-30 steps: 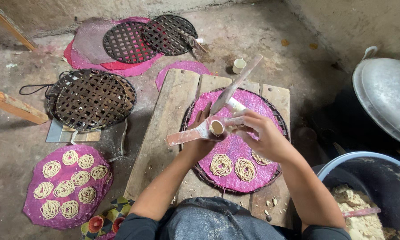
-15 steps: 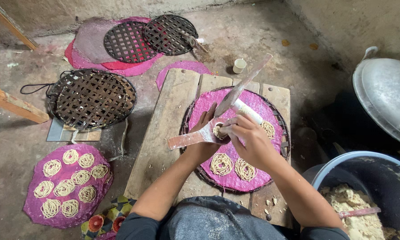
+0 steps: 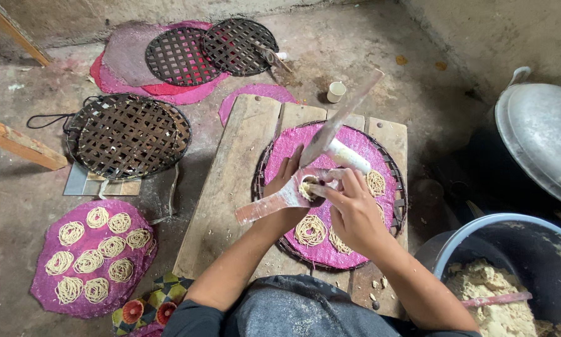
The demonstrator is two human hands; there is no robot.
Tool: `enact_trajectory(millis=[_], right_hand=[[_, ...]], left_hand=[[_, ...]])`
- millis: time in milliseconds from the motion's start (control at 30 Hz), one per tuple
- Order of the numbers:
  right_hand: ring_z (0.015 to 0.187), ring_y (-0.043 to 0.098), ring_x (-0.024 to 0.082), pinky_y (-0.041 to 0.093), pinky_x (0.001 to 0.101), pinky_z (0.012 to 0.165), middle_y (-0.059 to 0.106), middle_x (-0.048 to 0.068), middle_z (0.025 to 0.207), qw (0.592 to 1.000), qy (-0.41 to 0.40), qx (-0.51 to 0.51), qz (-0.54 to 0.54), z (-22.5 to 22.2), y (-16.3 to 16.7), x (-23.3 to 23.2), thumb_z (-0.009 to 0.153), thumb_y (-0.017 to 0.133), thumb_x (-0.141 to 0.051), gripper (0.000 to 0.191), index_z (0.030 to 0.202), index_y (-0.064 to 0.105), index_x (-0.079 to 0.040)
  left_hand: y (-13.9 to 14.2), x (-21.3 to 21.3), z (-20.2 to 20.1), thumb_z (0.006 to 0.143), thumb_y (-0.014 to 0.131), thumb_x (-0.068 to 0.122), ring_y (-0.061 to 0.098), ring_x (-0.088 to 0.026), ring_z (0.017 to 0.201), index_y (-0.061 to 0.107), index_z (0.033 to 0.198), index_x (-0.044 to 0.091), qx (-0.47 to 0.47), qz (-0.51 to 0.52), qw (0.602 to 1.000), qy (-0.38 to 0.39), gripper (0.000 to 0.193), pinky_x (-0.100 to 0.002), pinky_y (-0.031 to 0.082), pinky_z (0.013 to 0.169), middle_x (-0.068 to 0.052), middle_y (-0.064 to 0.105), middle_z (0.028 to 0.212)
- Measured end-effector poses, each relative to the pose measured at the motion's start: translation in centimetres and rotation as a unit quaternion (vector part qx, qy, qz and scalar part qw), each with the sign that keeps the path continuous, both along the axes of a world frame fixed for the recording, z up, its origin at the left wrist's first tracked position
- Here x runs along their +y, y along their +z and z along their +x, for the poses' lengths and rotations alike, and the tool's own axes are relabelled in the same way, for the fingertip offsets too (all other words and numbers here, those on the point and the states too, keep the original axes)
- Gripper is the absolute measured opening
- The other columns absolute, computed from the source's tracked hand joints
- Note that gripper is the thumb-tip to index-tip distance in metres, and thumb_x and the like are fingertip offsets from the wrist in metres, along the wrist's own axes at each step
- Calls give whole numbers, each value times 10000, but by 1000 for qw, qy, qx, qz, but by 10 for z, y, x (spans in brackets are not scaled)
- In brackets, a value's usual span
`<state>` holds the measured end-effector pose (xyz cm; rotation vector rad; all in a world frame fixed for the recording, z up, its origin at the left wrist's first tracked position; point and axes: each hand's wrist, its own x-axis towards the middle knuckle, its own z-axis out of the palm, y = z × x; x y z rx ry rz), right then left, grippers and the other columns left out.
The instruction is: The person uses a manual noodle press to extrude dough into thin strands, forming them into circular nests on a pink mat inside a woven basket. They repeatedly scoop dough from a large bowl, load it into the press, and push the plunger to form noodles, then arrange the nests on the mat.
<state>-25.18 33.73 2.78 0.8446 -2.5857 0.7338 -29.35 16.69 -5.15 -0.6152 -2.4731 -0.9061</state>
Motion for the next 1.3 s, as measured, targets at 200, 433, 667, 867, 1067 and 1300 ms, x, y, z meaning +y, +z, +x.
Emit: enact_trajectory(millis=[200,433,667,867,1067,1300], right_hand=[[1093,577,285,479,431,987,678,93,1248,995,69,67,-23,4,7,-1,793,630,30,425,1201,729,-40],[1035,603,217,476,393,936,728,35,1135,992,115,51,6,-3,3,12,882,742,-122,224,1104,744,-96],[1031,500,247,465,360,907,636,125,1297,997,42,-52,-36,-3,-14,18,773,578,107,502,1176,779,-115],[1070,486,238,351,390,987,613,84,1256,995,-3,52,-82,-5,-13,23,723,518,189,625,1152,774,-188],[1051,441,247,356,398,990,562,102,1236,994,-15,-28,-102,-2,-16,24,678,529,136,652,1243,715,-132],[1072,440,249,368,375,951,574,105,1270,998,8,4,-70,-2,-27,21,717,503,137,595,1152,741,-190]], left_hand=[[-3,1,1,795,781,432,502,-461,1350,510,1437,81,-28,-38,999,-6,781,-479,610,803,-228,369,1580],[-2,3,-1,746,799,411,427,-396,1395,532,1423,135,-98,-85,992,-5,778,-467,610,777,-160,285,1641],[-3,4,-1,839,770,482,543,-386,1295,550,1404,103,-9,-75,997,12,715,-427,624,749,-203,339,1609],[-5,9,-2,840,714,462,589,-345,1225,584,1351,91,38,-61,997,29,645,-408,623,680,-213,402,1568],[-5,13,0,873,723,480,617,-287,1153,558,1368,64,34,-34,997,64,668,-389,611,605,-159,459,1538],[-2,8,-5,750,772,486,663,-230,997,442,1476,72,20,-51,996,73,898,-347,581,507,-141,517,1518]])
